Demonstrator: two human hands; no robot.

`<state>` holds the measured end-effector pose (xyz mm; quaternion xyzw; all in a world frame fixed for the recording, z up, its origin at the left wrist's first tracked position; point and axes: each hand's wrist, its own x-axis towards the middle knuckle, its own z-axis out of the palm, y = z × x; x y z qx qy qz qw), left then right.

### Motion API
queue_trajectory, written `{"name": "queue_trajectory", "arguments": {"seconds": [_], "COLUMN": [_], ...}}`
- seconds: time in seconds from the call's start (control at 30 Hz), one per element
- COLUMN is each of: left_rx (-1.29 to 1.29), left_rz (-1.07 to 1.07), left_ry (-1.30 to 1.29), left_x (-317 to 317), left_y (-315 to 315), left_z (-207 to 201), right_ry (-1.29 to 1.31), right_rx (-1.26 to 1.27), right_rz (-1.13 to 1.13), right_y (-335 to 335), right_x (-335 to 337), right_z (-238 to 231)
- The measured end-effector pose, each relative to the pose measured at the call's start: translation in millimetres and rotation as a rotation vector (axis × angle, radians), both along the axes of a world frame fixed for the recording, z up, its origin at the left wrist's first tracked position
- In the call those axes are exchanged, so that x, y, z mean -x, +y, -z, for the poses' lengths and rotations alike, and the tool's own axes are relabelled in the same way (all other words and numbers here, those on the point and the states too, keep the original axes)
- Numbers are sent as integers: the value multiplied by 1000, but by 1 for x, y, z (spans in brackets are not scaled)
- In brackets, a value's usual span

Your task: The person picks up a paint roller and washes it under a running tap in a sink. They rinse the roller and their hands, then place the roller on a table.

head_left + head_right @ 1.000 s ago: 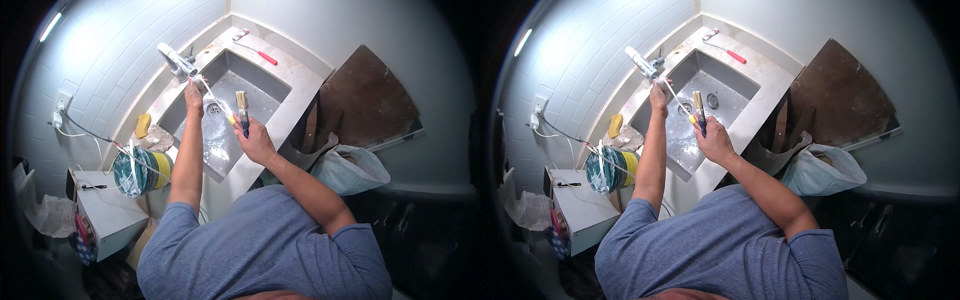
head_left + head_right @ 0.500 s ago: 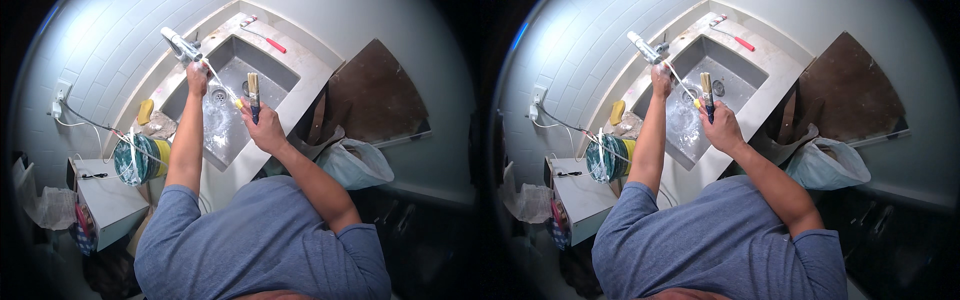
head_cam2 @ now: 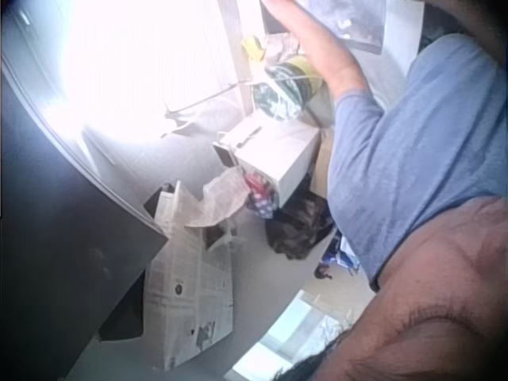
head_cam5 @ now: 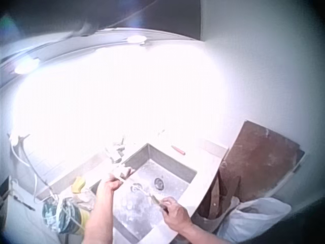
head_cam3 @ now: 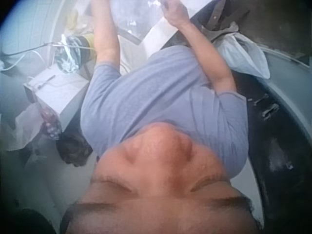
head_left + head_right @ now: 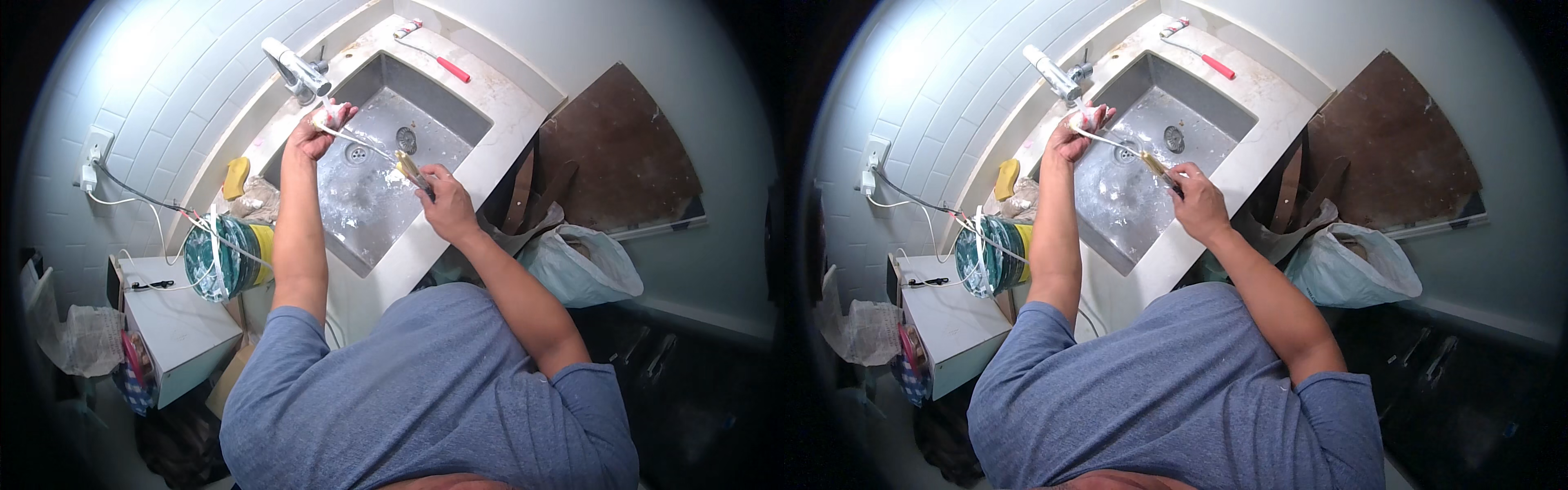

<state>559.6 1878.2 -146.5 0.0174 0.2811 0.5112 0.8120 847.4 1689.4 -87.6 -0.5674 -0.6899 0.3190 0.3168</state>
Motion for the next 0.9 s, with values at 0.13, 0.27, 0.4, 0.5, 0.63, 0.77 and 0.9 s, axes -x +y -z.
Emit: {"name": "queue_trajectory", "arguments": {"seconds": [0.13,0.27,0.4,0.5,0.63,0.77,0.9], "left_rx": [-40,-131,-173,-149,-187,-494,-617], "left_rz": [136,339,336,374,439,401,221], "left_ry": [143,336,741,1026,1250,1289,1165], "left_x": [-7,5,-1,-24,-24,-25,-28], "left_y": [-13,0,2,-7,0,-6,-19], "left_z": [-43,-37,-35,-61,-58,-52,-54], "right_ry": [9,36,26,12,-117,-150,-142], "right_rx": [146,156,36,-49,-163,-182,-194], "right_rz": [34,48,44,61,66,98,112], "right_y": [3,3,0,0,-3,-5,-6], "right_x": [-17,-22,-21,-20,-14,-16,-16], "right_z": [3,11,-4,-7,-10,-12,-14]}}
